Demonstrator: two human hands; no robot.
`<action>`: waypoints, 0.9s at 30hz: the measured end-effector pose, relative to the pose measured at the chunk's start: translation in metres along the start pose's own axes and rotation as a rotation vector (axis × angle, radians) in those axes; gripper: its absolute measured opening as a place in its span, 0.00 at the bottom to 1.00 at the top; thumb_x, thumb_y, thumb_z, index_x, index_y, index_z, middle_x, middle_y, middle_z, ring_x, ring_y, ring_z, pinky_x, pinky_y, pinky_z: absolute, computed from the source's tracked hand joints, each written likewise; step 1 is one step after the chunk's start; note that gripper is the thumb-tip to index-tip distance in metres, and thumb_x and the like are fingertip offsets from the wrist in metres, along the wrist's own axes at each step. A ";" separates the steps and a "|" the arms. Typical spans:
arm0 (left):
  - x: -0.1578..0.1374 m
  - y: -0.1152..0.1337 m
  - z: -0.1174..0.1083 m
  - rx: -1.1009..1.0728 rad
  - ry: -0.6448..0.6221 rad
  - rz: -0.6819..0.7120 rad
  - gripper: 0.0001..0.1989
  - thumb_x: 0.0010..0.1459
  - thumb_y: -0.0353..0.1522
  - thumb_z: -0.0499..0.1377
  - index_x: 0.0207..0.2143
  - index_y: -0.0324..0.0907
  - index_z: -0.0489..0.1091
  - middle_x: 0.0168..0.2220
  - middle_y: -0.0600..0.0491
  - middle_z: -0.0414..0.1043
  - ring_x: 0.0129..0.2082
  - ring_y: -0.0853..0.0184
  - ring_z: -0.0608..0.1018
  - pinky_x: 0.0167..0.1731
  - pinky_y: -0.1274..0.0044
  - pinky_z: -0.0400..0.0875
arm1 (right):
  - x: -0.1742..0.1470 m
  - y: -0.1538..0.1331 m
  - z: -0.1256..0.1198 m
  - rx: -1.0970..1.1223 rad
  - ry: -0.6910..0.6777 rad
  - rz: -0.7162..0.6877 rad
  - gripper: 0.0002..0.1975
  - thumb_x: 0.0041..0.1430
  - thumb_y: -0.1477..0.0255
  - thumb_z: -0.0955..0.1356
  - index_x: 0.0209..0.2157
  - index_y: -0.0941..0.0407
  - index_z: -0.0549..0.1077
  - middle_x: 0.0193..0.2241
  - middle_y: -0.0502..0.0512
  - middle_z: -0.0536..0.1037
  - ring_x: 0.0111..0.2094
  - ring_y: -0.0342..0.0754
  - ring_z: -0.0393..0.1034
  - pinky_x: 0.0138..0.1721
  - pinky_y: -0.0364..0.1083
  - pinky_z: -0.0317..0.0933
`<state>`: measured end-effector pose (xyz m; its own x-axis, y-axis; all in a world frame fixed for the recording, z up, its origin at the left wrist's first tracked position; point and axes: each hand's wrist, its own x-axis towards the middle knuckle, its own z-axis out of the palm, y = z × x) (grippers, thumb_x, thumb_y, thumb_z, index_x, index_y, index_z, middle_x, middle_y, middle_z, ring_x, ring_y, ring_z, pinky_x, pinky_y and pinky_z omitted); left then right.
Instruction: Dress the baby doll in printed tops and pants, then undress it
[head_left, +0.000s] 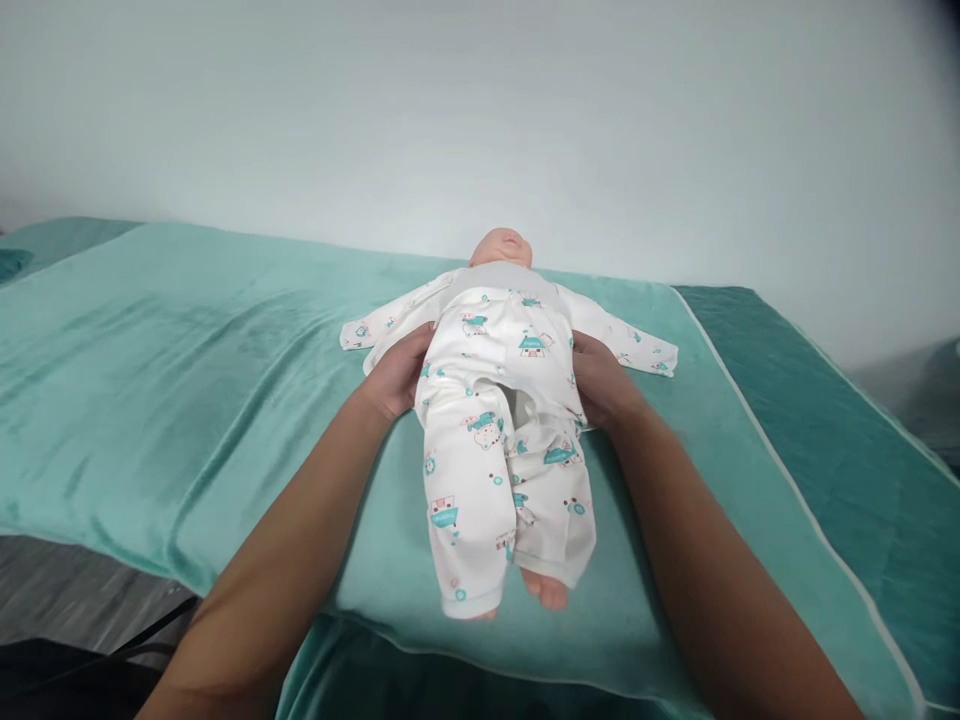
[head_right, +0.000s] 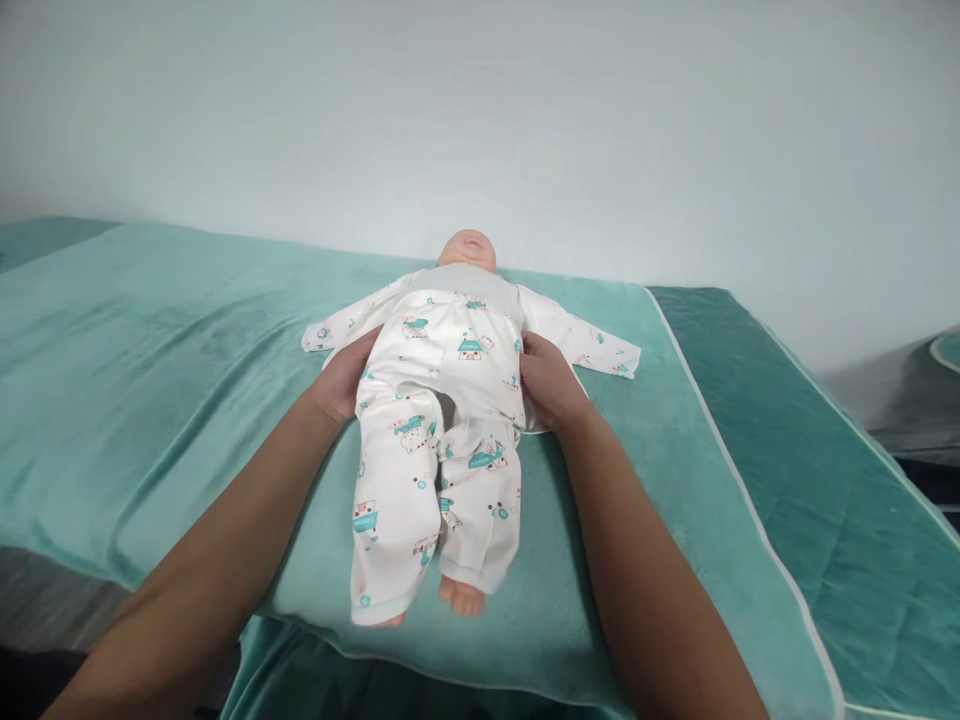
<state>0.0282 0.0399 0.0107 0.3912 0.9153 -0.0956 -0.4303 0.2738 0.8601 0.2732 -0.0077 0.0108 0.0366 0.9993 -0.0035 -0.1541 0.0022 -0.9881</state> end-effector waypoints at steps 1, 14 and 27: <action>0.001 -0.001 0.000 -0.004 -0.004 0.002 0.16 0.50 0.35 0.66 0.42 0.40 0.75 0.35 0.51 0.78 0.38 0.60 0.79 0.40 0.71 0.73 | -0.001 -0.001 0.002 0.037 0.012 0.009 0.19 0.41 0.68 0.77 0.38 0.54 0.77 0.37 0.54 0.83 0.45 0.59 0.76 0.43 0.54 0.72; -0.006 -0.005 0.009 0.156 -0.013 0.078 0.18 0.54 0.38 0.65 0.47 0.45 0.74 0.42 0.52 0.79 0.49 0.59 0.77 0.50 0.71 0.70 | 0.000 0.000 0.002 0.045 -0.050 0.020 0.25 0.41 0.64 0.77 0.45 0.49 0.77 0.41 0.52 0.82 0.47 0.59 0.75 0.45 0.55 0.73; -0.010 0.000 0.019 0.242 0.015 0.154 0.19 0.54 0.42 0.65 0.47 0.46 0.73 0.42 0.53 0.76 0.46 0.63 0.76 0.46 0.74 0.71 | -0.005 -0.006 0.002 -0.090 -0.026 -0.037 0.22 0.42 0.61 0.77 0.41 0.50 0.79 0.38 0.54 0.82 0.46 0.61 0.74 0.43 0.57 0.72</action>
<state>0.0392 0.0248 0.0211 0.3237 0.9453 0.0393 -0.2762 0.0547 0.9596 0.2716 -0.0123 0.0174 0.0148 0.9992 0.0360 -0.0641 0.0369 -0.9973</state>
